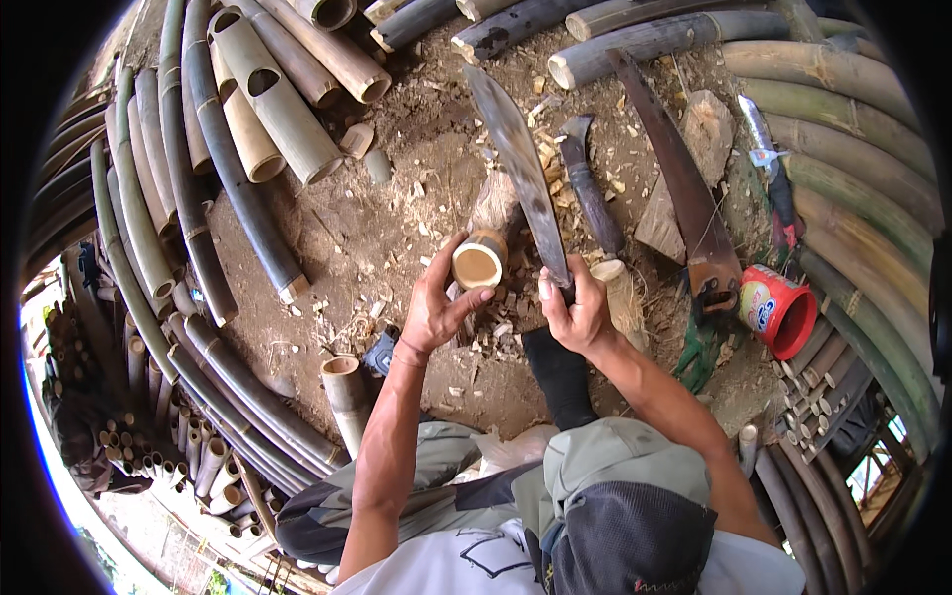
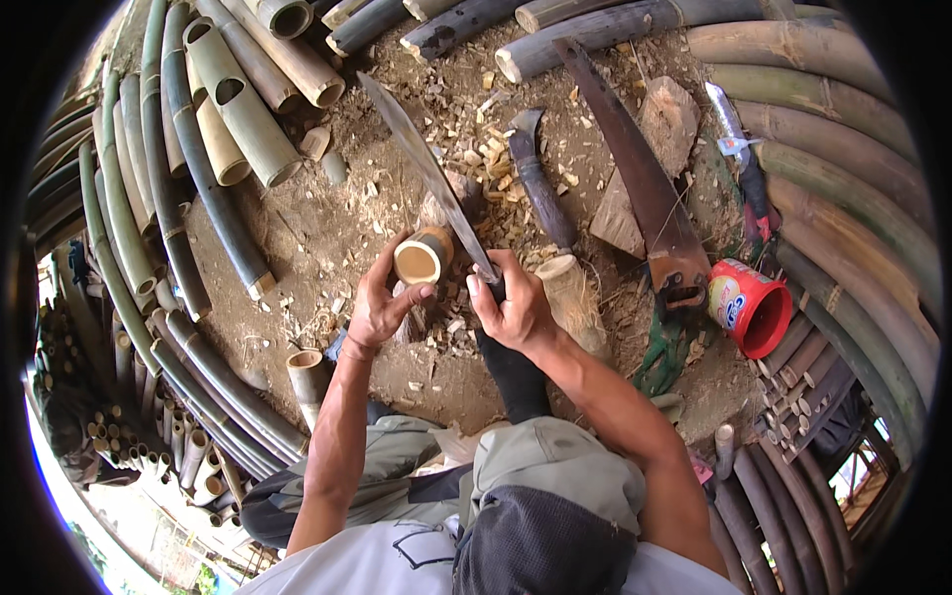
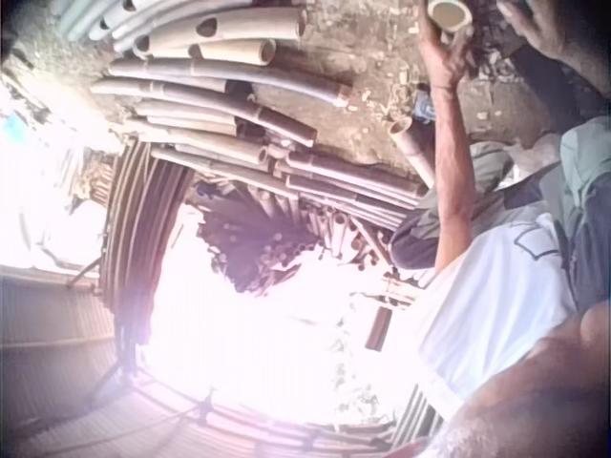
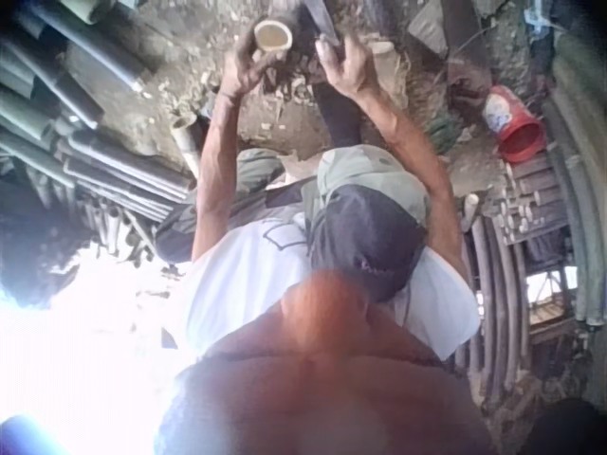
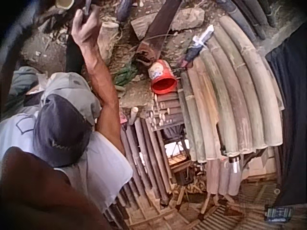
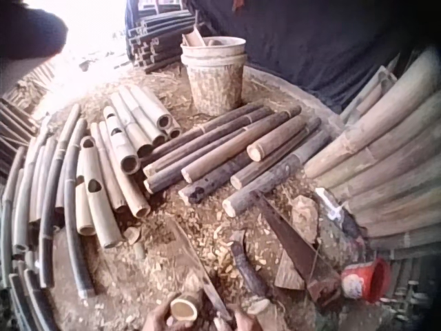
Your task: The person sits on the ground surrounded by bamboo poles and uses a knife to carve holes into the bamboo. They also use a wooden mallet to hammer a smaller bamboo piece into a larger one and smooth the edges of the cut bamboo with a knife.
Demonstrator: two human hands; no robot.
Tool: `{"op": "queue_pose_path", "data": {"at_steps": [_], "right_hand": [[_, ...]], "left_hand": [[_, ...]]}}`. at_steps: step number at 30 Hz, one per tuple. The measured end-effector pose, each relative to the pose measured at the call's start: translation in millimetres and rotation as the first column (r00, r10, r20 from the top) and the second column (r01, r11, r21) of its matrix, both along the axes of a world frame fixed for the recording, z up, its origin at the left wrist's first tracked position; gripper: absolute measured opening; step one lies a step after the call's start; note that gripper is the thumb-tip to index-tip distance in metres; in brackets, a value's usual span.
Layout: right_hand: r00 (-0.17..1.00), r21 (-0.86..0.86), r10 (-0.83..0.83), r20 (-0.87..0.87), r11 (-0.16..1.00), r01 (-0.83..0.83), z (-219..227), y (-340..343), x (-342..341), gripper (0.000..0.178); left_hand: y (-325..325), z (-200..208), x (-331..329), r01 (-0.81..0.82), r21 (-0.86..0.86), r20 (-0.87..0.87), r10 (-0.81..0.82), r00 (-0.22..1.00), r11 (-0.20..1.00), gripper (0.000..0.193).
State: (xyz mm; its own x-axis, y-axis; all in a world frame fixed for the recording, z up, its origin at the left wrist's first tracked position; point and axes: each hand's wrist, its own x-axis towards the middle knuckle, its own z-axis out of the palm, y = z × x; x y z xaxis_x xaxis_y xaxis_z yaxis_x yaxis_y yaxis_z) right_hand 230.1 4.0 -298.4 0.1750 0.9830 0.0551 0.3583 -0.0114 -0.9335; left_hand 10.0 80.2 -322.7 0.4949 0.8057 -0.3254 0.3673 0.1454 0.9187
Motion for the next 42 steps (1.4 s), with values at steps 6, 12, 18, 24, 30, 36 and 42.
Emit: {"op": "queue_pose_path", "data": {"at_steps": [6, 12, 18, 24, 30, 36, 42], "right_hand": [[0.973, -0.448, 0.197, 0.123, 0.886, -0.123, -18.7, -3.3, 8.9, 0.034], [0.956, -0.631, 0.277, 0.102, 0.76, -0.153, -28.9, -2.0, 9.2, 0.036], [0.927, -0.332, 0.191, 0.322, 0.94, -0.078, -23.1, 6.8, 0.3, 0.044], [0.835, 0.038, 0.223, 0.503, 0.959, -0.279, 11.8, 13.8, -31.6, 0.083], [0.849, -0.118, 0.43, -0.308, 0.868, -0.483, 49.6, 2.6, -89.3, 0.078], [0.502, -0.341, -0.081, -0.861, 0.824, -0.452, 35.8, -7.8, -76.0, 0.052], [0.23, -0.202, -0.086, -0.969, 0.811, -0.549, 47.0, -6.4, -105.6, 0.062]], "left_hand": [[-3.3, -0.9, 1.1, -0.028, 0.002, 0.059, 0.028, 0.998, 1.0, 0.09], [-4.7, 2.8, 6.3, -0.067, 0.036, 0.055, 0.065, 0.996, 0.997, 0.08], [-18.1, -17.8, -21.7, -0.396, -0.558, 0.374, 0.647, 0.664, 0.729, 0.063], [-54.1, 43.8, -46.5, -0.265, -0.866, 0.201, 0.78, 0.593, 0.424, 0.082], [-106.0, 76.1, -84.0, -0.348, -0.734, -0.026, 0.488, 0.873, 0.583, 0.084], [-151.3, 21.4, -207.1, -0.477, 0.235, -0.899, 0.376, 0.224, 0.847, 0.11], [-156.7, 81.1, -226.6, -0.35, 0.058, -0.653, 0.3, 0.695, 0.935, 0.092]]}}
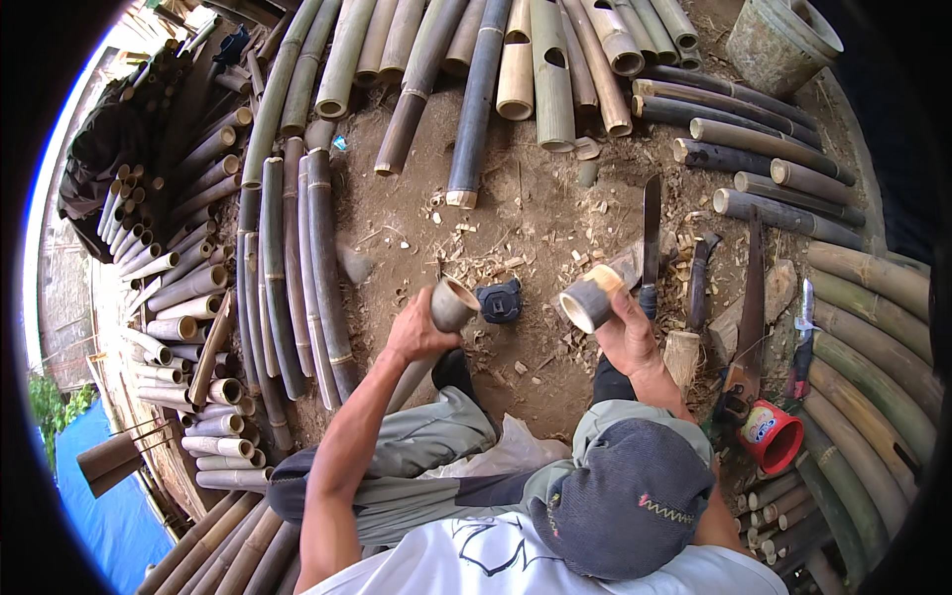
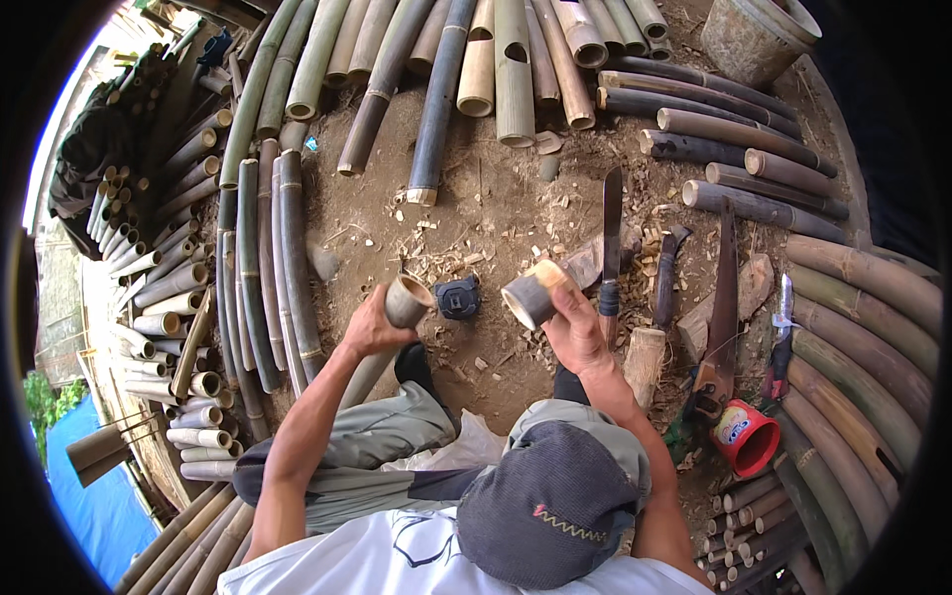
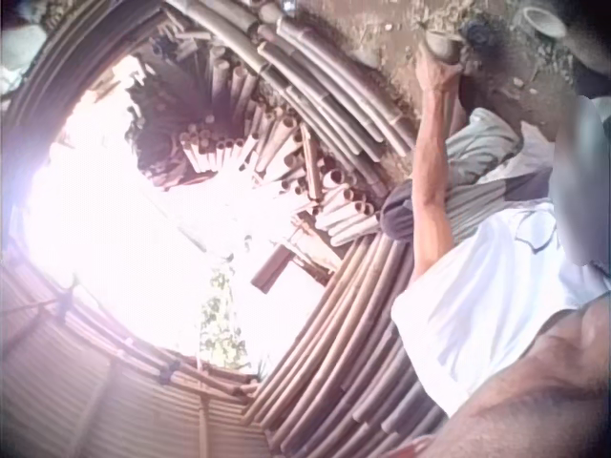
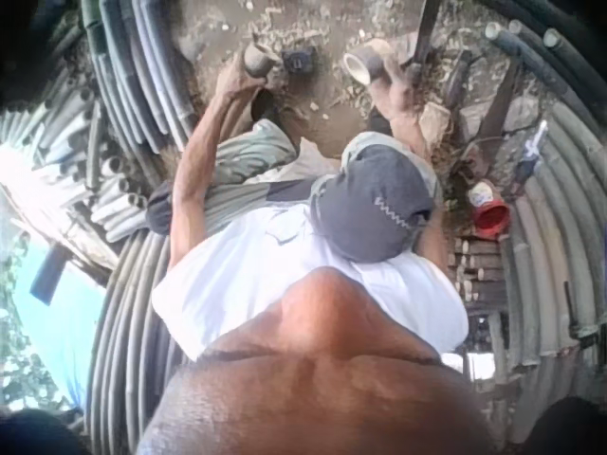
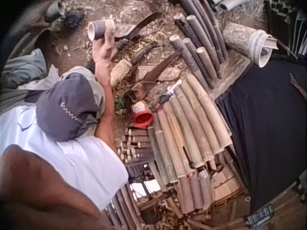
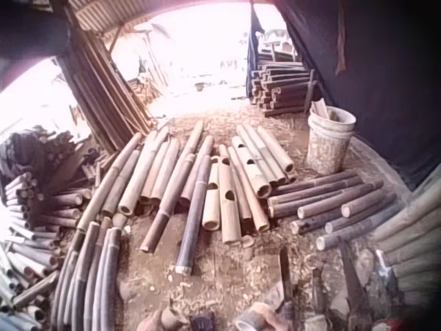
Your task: The person sits on the ground surrounded by bamboo poles and uses a knife to carve holes into the bamboo. They also use a wooden mallet to hammer a smaller bamboo piece into a larger one and smooth the edges of the cut bamboo with a knife.
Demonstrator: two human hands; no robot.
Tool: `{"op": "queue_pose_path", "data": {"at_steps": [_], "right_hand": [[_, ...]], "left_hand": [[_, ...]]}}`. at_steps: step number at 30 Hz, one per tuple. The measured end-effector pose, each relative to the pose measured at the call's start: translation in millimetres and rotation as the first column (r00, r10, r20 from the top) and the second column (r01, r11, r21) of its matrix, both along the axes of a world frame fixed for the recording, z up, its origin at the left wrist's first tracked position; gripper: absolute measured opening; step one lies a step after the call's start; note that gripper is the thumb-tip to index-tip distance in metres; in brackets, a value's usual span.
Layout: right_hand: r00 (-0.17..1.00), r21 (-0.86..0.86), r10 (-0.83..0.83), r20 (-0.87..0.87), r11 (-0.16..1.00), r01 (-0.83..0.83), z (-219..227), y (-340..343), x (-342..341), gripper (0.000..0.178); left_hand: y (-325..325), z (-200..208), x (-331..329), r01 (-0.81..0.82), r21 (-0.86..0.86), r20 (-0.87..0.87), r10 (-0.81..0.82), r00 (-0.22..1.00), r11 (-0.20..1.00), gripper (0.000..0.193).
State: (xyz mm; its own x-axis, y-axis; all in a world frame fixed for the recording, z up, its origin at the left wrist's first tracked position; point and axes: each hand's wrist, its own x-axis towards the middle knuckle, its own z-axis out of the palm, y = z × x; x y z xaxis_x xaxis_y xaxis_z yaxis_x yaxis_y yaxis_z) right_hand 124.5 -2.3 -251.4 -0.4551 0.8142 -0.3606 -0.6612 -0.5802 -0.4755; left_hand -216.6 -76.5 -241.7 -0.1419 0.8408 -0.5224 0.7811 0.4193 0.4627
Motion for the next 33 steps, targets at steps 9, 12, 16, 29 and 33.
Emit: {"op": "queue_pose_path", "data": {"at_steps": [9, 12, 16, 29, 33], "right_hand": [[0.87, 0.396, 0.394, 0.298, 0.778, -0.488, 59.5, 6.0, -37.7, 0.069], [0.797, 0.355, 0.455, 0.398, 0.724, -0.591, 59.0, -2.8, -38.2, 0.079], [0.666, 0.471, 0.304, 0.681, 0.515, -0.716, 89.3, 12.2, -30.7, 0.074], [0.621, 0.61, -0.069, 0.781, -0.13, -0.782, 123.7, 18.0, -31.7, 0.068], [0.606, 0.603, 0.011, 0.795, -0.113, -0.79, 119.0, 13.2, -41.1, 0.07]], "left_hand": [[-5.3, 92.9, 20.2, 0.302, 0.053, 0.579, -0.276, 0.767, 0.952, 0.098], [5.1, 94.7, 15.5, 0.328, -0.009, 0.678, -0.235, 0.697, 0.945, 0.096], [19.2, 80.7, 20.1, 0.373, -0.051, 0.782, -0.195, 0.591, 0.926, 0.092], [16.3, 68.5, 28.4, 0.458, -0.188, 0.893, -0.042, 0.448, 0.869, 0.095], [9.8, 65.9, 28.7, 0.461, -0.192, 0.903, -0.028, 0.428, 0.866, 0.1]]}}
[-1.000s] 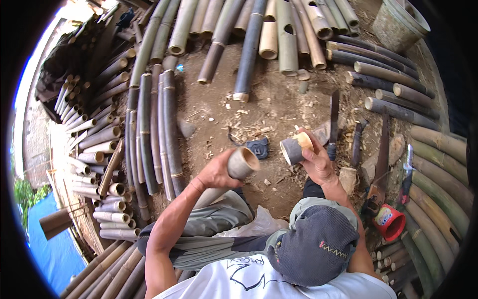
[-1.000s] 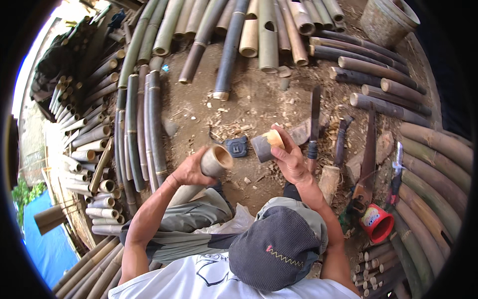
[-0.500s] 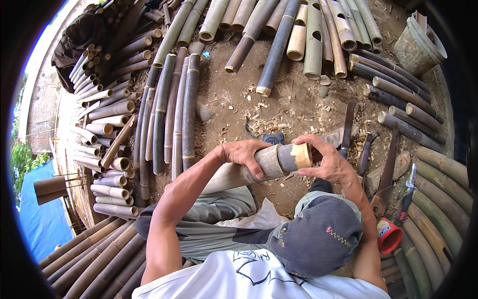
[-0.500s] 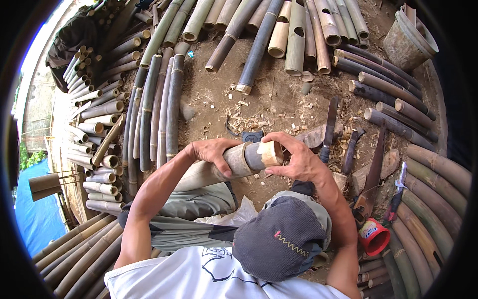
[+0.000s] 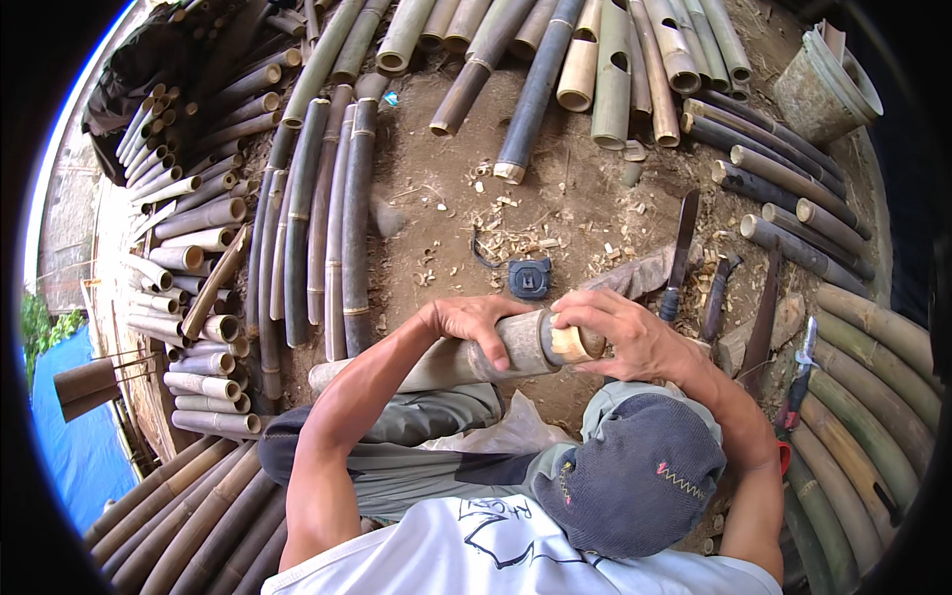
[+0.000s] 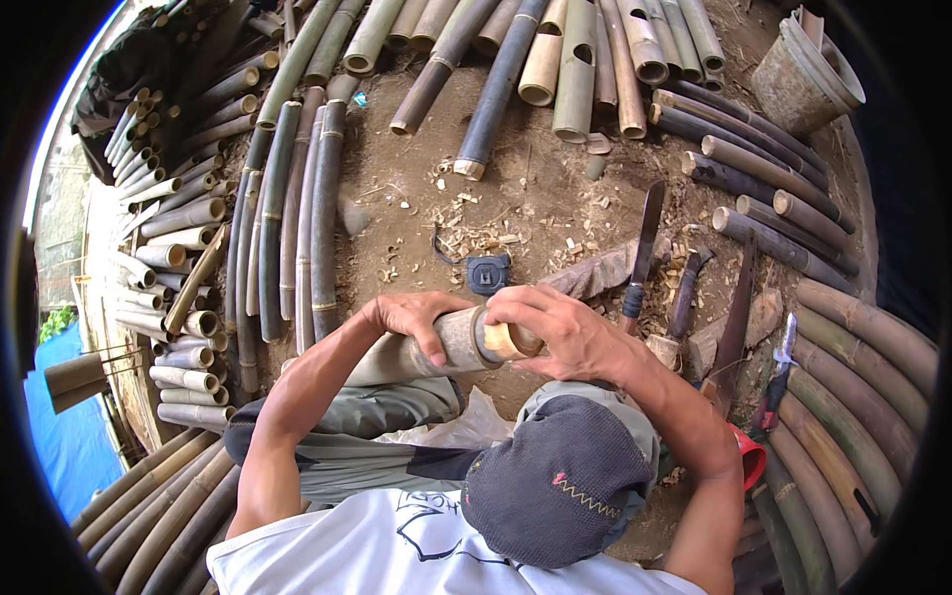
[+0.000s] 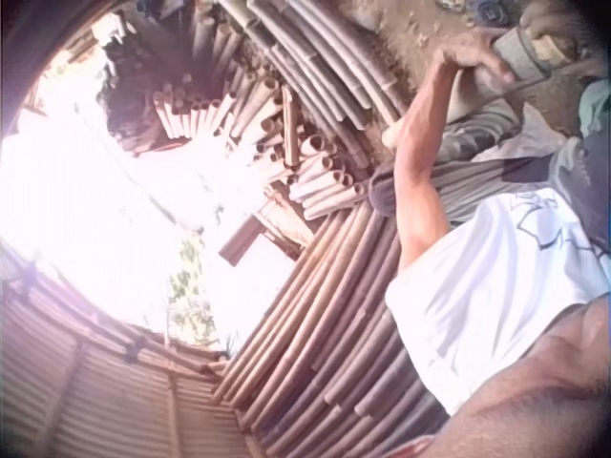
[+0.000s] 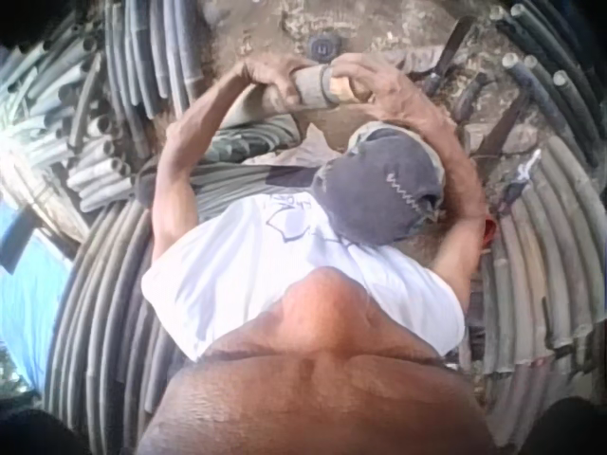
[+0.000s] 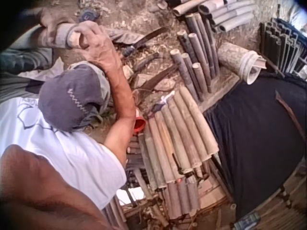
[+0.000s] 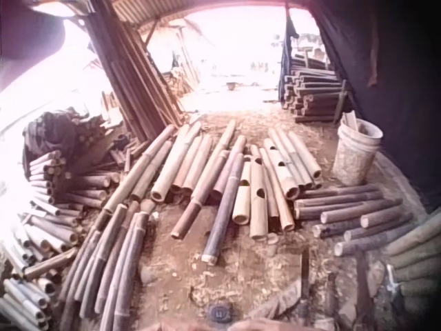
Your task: The person sits on the ground surrounded by bamboo poles and uses a knife to carve holes into the bamboo. They also use a wooden mallet to hammer a smaller bamboo piece into a larger one and smooth the edges of the cut bamboo with a knife.
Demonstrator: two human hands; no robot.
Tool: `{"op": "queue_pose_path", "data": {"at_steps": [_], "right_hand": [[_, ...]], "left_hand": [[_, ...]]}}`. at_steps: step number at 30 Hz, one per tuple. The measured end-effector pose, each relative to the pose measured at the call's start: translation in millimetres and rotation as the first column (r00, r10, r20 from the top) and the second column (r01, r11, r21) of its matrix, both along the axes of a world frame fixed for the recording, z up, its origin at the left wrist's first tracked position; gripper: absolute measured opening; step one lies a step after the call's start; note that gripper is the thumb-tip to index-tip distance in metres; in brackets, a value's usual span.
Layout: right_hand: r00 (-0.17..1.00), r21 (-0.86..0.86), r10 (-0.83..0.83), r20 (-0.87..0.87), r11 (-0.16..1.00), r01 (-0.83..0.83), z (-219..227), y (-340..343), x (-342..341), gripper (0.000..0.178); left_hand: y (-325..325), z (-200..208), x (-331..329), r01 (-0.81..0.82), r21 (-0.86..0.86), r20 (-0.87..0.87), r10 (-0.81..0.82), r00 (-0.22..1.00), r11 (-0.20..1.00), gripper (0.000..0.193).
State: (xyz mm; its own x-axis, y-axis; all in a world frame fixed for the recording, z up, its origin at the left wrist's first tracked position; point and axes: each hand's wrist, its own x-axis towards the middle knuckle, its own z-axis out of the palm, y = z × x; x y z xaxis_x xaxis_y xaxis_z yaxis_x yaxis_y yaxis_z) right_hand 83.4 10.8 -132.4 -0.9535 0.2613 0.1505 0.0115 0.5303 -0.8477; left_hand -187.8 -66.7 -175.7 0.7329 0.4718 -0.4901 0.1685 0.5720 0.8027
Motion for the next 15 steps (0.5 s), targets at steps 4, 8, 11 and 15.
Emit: {"op": "queue_pose_path", "data": {"at_steps": [4, 8, 11, 15], "right_hand": [[0.997, -0.23, -0.019, -0.078, 0.973, 0.0, -8.6, 8.1, 6.4, 0.07], [0.993, -0.206, -0.079, -0.09, 0.977, 0.06, -2.8, 7.0, 8.3, 0.071], [0.993, 0.069, -0.068, -0.094, 0.995, 0.075, 6.5, -0.8, 3.3, 0.07], [0.99, 0.114, 0.054, -0.133, 0.993, -0.039, 10.2, 4.9, 6.5, 0.068]], "left_hand": [[-0.3, 6.9, -3.5, 0.024, -0.045, 0.022, -0.023, 0.999, 0.999, 0.099], [3.7, 16.0, -2.7, -0.035, -0.077, 0.061, 0.039, 0.997, 0.996, 0.099], [-1.2, 0.2, -8.9, -0.036, 0.005, -0.023, 0.036, 0.999, 0.999, 0.102], [3.0, 3.7, -1.5, 0.017, -0.202, 0.095, 0.002, 0.995, 0.979, 0.103]]}}
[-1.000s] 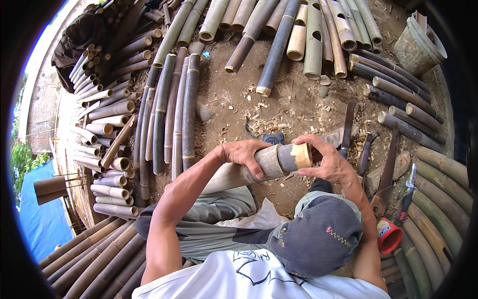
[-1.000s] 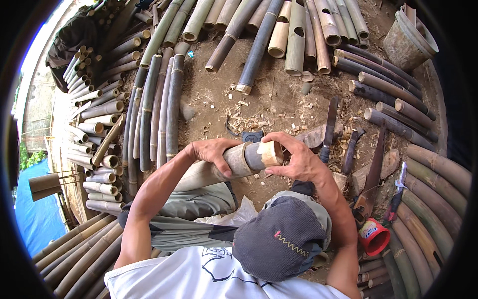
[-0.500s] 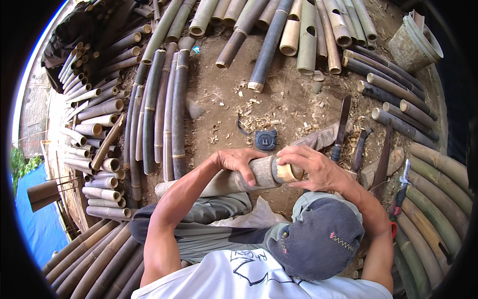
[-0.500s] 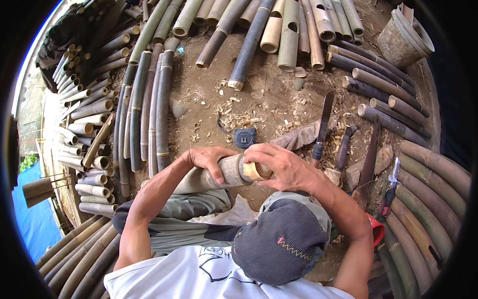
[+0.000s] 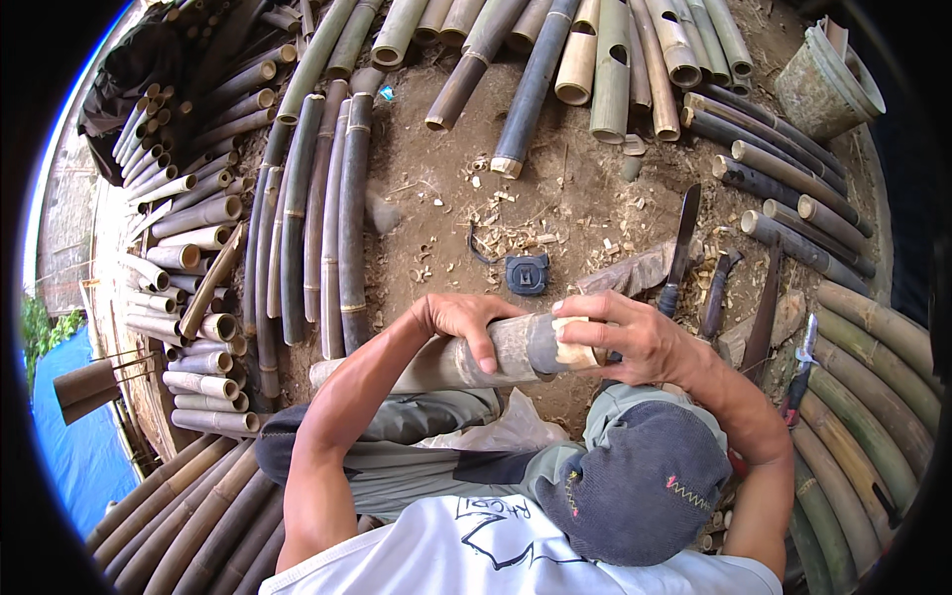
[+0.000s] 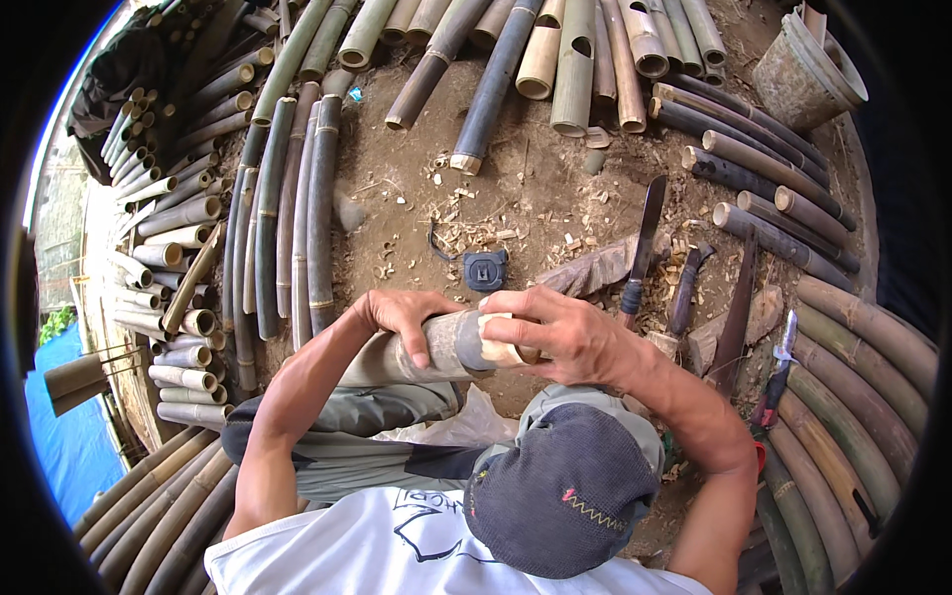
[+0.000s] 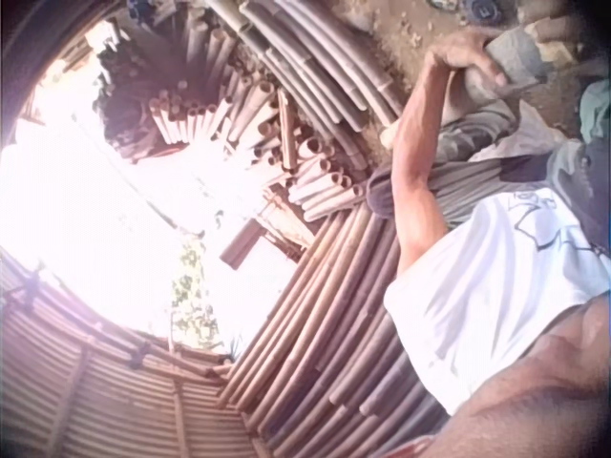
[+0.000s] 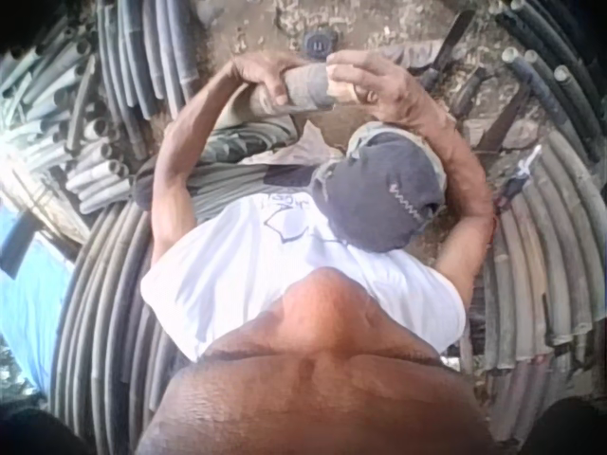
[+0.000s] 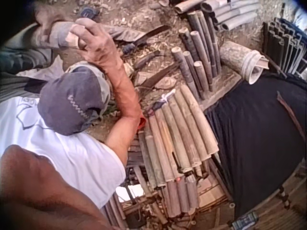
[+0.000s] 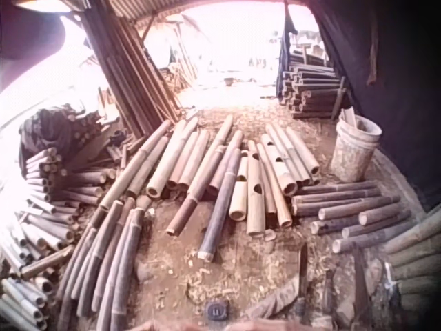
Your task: The person sits on the ground surrounded by bamboo poles and uses a knife to carve holes into the bamboo. They also use a wooden mallet to hammer a smaller bamboo piece into a larger one and smooth the edges of the cut bamboo with a knife.
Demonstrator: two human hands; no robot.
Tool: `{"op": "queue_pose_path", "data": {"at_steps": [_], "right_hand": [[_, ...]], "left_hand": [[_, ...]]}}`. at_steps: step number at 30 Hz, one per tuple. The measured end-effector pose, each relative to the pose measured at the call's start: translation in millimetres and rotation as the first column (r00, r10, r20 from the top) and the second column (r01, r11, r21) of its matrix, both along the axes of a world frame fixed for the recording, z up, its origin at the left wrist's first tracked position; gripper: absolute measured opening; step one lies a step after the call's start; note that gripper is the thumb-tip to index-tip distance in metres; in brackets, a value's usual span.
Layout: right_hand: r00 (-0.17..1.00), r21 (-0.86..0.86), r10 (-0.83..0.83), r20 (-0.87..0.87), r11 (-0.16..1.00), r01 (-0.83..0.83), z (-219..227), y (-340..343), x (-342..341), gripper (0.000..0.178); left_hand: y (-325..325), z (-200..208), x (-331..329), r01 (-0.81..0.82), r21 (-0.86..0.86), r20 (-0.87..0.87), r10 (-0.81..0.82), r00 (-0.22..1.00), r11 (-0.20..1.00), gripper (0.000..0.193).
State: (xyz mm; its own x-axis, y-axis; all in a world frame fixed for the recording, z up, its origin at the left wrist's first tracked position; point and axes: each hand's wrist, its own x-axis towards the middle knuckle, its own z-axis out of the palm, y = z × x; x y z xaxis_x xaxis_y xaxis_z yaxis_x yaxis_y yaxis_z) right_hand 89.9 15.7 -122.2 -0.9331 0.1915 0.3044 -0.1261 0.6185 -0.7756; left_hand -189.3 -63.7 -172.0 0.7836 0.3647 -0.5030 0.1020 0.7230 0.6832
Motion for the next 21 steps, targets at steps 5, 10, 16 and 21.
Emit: {"op": "queue_pose_path", "data": {"at_steps": [5, 10, 16, 21], "right_hand": [[1.0, -0.211, -0.008, -0.012, 0.978, 0.005, -3.1, 6.7, -0.5, 0.066], [0.98, -0.26, -0.116, 0.162, 0.953, 0.155, -2.9, -8.3, 0.3, 0.063], [0.959, -0.246, -0.179, 0.218, 0.941, 0.232, -16.1, -9.6, -0.1, 0.061], [0.965, -0.26, -0.243, 0.099, 0.93, 0.261, -34.0, -8.8, -5.1, 0.06]], "left_hand": [[-2.5, -6.9, -6.5, -0.02, -0.049, 0.05, 0.022, 0.999, 0.999, 0.107], [0.8, -7.0, 5.6, -0.014, 0.155, -0.041, 0.021, 0.999, 0.988, 0.093], [-7.5, 10.1, 19.2, -0.052, 0.34, -0.172, 0.117, 0.978, 0.939, 0.085], [-9.3, 13.9, 20.9, -0.069, 0.46, -0.272, 0.214, 0.938, 0.885, 0.085]]}}
